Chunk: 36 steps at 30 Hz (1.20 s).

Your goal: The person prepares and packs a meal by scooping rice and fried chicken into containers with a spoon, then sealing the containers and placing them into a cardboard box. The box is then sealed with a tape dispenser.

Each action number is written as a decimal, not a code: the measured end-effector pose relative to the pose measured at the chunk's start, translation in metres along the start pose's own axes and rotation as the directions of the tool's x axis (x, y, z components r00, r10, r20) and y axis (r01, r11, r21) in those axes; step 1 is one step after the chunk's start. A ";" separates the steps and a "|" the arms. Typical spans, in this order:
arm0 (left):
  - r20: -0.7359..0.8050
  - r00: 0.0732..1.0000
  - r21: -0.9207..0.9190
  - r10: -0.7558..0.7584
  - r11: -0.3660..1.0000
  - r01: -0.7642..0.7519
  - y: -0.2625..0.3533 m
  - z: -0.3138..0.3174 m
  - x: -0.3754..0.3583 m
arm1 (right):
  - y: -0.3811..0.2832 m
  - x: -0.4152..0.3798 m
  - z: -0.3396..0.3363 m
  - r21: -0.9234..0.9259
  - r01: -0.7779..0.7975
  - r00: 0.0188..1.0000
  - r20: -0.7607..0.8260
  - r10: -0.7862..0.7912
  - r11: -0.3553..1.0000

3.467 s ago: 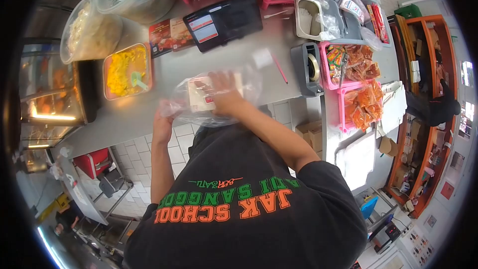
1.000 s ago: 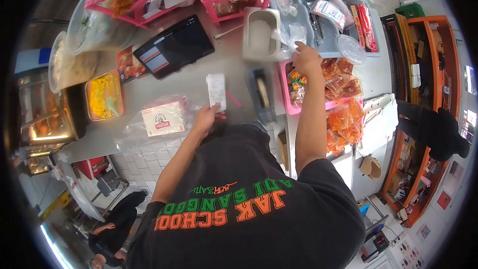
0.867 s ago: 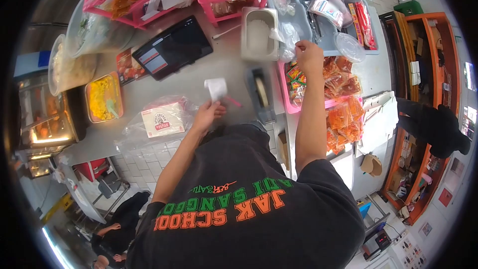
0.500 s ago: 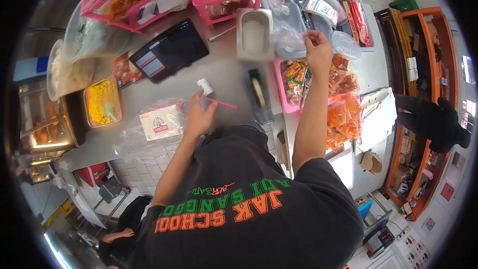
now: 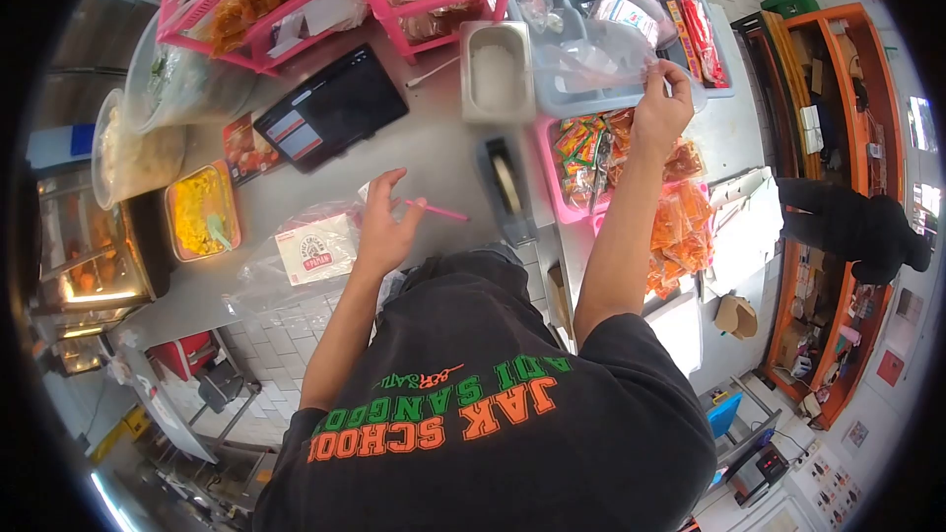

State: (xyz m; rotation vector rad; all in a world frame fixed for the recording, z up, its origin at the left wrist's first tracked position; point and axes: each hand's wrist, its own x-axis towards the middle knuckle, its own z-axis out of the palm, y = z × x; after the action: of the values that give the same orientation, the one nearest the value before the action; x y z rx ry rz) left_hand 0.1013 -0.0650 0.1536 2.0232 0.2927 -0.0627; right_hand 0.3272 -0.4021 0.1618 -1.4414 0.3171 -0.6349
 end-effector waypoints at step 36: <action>0.644 0.666 0.311 0.377 0.666 -0.678 0.099 0.160 0.184 | -0.093 -0.091 -0.010 -0.122 -0.063 0.940 0.327 0.100 0.991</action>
State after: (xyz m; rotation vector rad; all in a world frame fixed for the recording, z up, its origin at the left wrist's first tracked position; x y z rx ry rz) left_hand 0.3156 -0.2162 0.1353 2.4538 -0.8106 -0.3522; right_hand 0.2296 -0.3583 0.2359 -1.6028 0.1460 -0.3011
